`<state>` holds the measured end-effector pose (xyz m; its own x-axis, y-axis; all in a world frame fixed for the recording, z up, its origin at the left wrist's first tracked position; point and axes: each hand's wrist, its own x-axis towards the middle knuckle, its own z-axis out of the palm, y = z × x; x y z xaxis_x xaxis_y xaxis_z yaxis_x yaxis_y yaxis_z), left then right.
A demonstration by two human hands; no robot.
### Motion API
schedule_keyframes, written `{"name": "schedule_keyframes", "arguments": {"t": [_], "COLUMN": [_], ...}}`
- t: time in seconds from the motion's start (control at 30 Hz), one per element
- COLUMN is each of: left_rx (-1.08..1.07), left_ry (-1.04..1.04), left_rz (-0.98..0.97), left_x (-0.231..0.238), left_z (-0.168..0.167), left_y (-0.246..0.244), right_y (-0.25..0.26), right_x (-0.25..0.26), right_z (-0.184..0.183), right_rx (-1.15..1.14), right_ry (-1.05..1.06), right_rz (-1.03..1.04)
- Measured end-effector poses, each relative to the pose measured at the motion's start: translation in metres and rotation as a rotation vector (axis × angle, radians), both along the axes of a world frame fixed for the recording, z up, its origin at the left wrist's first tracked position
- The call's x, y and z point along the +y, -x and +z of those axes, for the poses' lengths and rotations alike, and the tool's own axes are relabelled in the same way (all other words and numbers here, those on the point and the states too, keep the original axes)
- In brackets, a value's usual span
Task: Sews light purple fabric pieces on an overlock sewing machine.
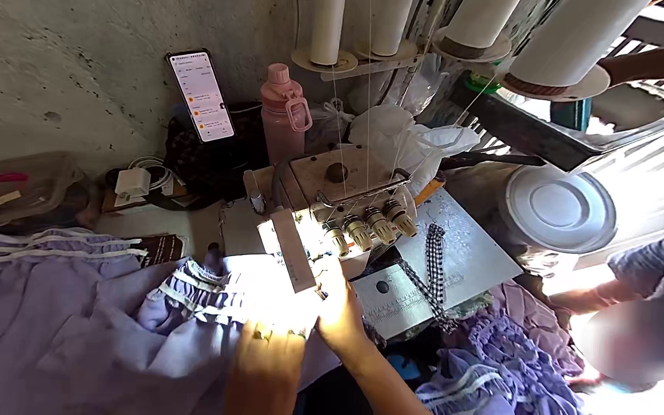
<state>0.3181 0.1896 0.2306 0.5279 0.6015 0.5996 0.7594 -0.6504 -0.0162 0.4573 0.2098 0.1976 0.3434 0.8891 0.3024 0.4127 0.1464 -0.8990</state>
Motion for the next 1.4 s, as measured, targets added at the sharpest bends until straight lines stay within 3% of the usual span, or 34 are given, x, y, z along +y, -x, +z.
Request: {"name": "schedule_keyframes", "arguments": {"t": [0.13,0.33,0.67,0.8,0.9,0.97,1.17,1.3,1.4], "left_rx": [0.075,0.079,0.099,0.033,-0.196,-0.305,-0.306,-0.324,-0.340], "left_ry": [-0.075,-0.073,-0.071,0.005,0.090,0.155,0.153,0.183,0.214], "left_rz": [0.081,0.111,0.186,0.176,0.143,0.122,0.094,0.041,0.005], "left_x": [-0.008,-0.007,-0.008,-0.012,-0.004,0.001,0.002,0.011,0.020], "left_z": [-0.010,-0.009,-0.008,-0.010,-0.011,-0.005,-0.003,-0.011,-0.008], "left_y": [-0.010,-0.015,-0.026,-0.022,-0.002,0.005,0.004,0.013,0.023], "right_y": [-0.014,-0.023,-0.018,-0.022,-0.029,-0.027,-0.010,-0.006,-0.004], "right_x": [0.002,0.000,0.006,0.005,0.001,-0.003,0.003,0.002,-0.017], "right_z": [0.000,0.017,0.021,0.010,0.002,0.002,-0.001,-0.007,-0.017], "right_rx": [0.035,-0.381,-0.520,-0.323,-0.102,-0.071,-0.199,-0.030,0.252], "right_ry": [-0.059,-0.071,-0.026,-0.069,-0.040,-0.034,-0.044,-0.061,-0.131], "right_rz": [0.051,-0.066,-0.191,-0.126,0.015,0.053,-0.031,0.014,0.104]}}
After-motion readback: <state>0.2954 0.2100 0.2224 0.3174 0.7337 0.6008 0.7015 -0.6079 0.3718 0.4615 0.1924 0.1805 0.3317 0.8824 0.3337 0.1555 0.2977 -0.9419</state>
